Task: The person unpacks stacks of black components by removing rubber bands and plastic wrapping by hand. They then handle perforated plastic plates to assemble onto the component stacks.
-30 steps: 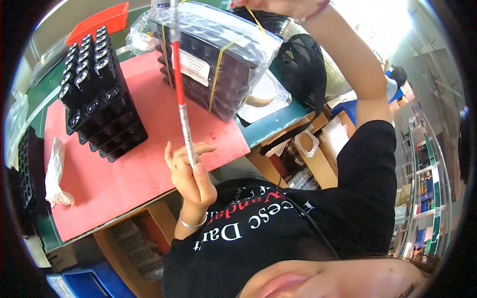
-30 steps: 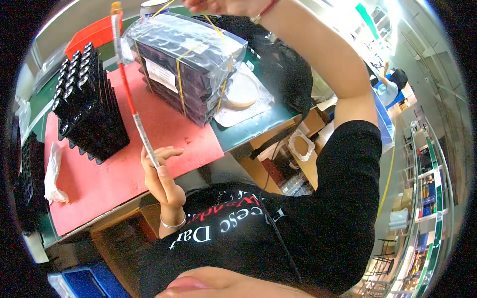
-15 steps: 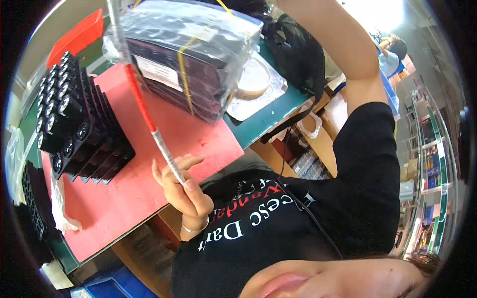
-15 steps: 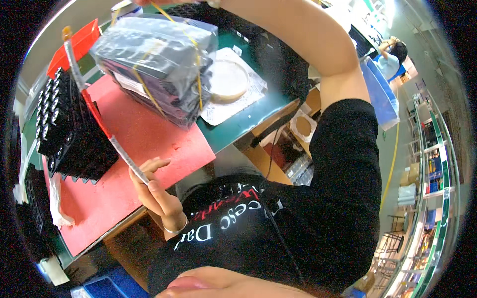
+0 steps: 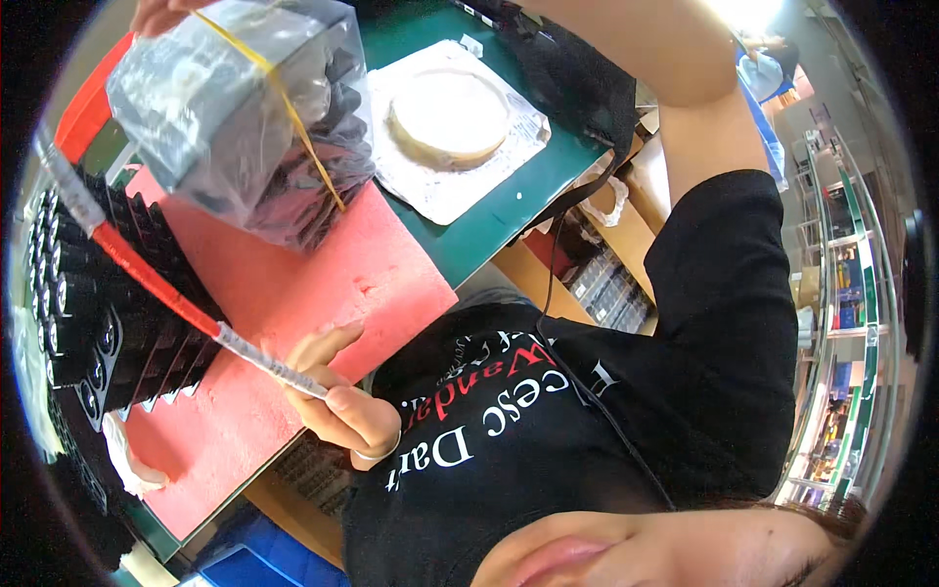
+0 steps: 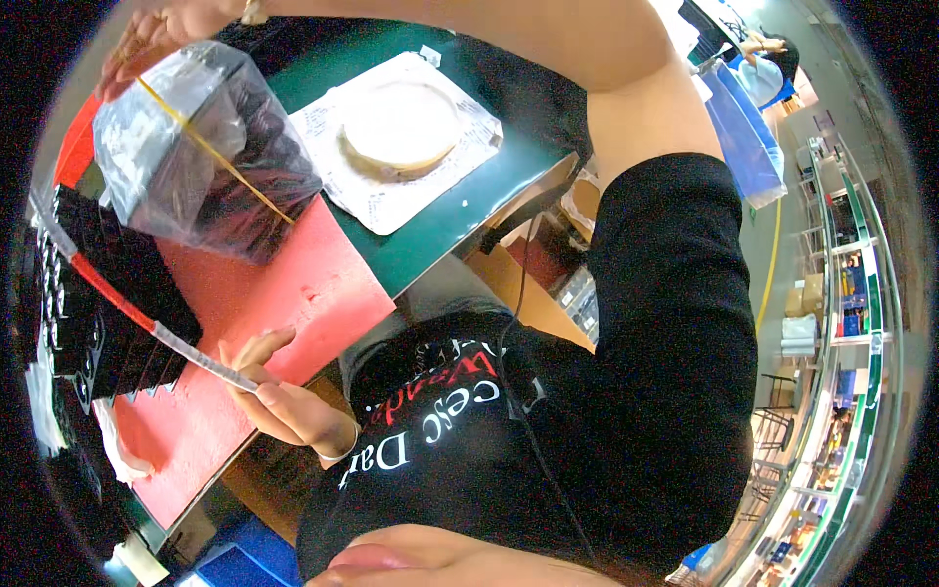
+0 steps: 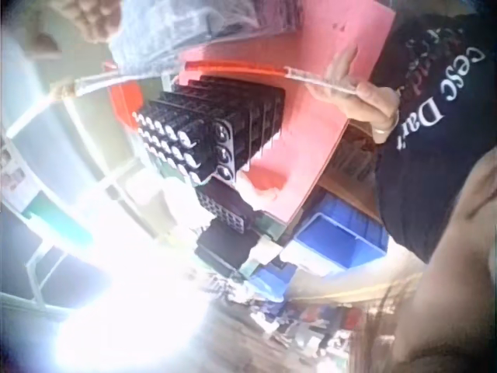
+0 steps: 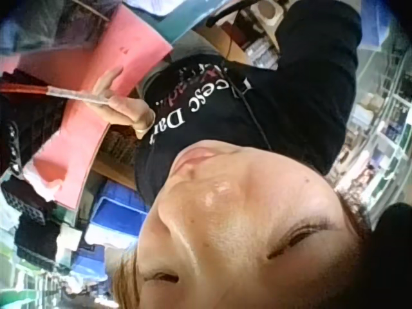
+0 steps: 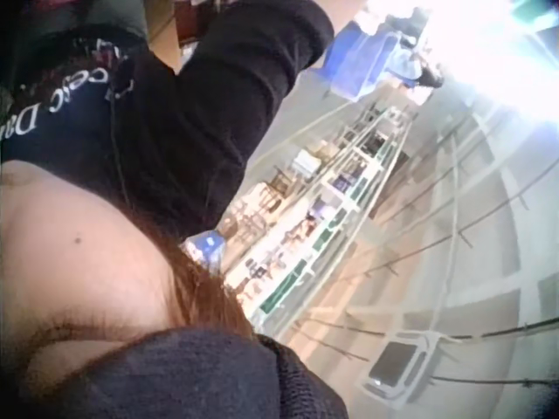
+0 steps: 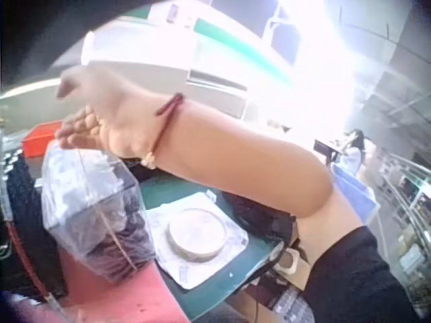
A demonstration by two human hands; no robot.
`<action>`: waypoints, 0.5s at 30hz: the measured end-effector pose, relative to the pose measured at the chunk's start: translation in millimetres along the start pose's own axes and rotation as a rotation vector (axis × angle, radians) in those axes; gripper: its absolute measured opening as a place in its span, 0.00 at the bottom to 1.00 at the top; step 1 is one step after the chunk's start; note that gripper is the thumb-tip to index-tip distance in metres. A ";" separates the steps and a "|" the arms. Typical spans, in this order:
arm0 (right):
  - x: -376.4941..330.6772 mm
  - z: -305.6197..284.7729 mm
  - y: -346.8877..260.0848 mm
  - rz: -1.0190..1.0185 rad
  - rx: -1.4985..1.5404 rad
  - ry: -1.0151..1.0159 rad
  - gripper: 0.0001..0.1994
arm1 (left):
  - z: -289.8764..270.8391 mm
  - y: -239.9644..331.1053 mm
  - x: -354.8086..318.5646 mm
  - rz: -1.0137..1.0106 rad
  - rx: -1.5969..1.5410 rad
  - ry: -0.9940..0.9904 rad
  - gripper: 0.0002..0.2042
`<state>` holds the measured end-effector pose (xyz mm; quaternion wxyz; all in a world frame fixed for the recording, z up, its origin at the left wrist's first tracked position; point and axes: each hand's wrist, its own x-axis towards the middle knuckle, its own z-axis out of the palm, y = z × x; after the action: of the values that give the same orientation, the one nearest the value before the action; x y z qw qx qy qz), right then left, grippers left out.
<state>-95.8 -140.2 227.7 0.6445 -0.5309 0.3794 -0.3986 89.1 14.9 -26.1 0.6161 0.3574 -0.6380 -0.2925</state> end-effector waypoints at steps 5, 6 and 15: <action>6.5 -9.9 4.4 0.142 -0.083 -0.031 0.20 | -2.6 -2.5 0.5 0.037 0.093 -0.006 0.25; 5.4 -9.5 6.6 0.100 -0.095 -0.060 0.19 | -3.3 -3.8 0.4 0.045 0.092 -0.002 0.25; 5.5 1.7 24.2 -0.105 -0.041 0.088 0.10 | 11.2 4.1 4.6 0.047 0.117 0.083 0.20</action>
<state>-89.4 -141.7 203.8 0.5943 -0.5450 0.3872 -0.4470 77.6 12.7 -20.8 0.6267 0.3897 -0.6361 -0.2253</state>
